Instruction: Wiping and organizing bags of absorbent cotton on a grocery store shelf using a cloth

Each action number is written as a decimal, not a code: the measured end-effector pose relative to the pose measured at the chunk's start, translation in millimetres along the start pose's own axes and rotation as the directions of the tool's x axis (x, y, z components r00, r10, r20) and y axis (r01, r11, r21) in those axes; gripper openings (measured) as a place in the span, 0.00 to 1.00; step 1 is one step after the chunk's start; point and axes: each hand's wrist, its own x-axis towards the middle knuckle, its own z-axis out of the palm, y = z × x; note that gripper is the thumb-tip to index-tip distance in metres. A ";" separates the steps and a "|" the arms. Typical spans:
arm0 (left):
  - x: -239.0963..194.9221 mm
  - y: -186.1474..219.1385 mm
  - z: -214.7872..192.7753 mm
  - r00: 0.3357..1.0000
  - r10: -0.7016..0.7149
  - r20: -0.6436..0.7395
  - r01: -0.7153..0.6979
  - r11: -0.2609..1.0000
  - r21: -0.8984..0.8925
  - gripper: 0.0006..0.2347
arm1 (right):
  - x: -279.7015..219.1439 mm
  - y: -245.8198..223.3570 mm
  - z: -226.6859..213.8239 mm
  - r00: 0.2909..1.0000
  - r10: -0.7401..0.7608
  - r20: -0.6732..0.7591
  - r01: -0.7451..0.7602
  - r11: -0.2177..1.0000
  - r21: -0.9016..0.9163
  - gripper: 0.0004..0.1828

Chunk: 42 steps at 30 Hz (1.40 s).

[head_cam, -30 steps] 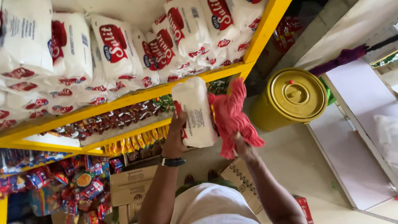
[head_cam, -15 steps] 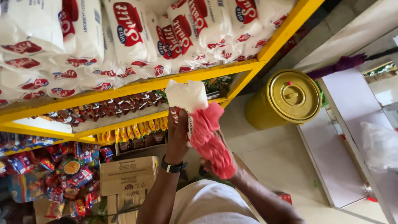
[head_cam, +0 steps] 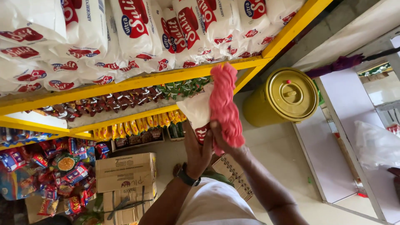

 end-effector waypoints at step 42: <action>24.3 112.2 -119.3 0.875 -0.347 0.336 0.483 0.636 -0.602 0.23 | -11.7 -92.2 14.7 0.493 -0.869 -0.039 0.858 0.493 -0.142 0.41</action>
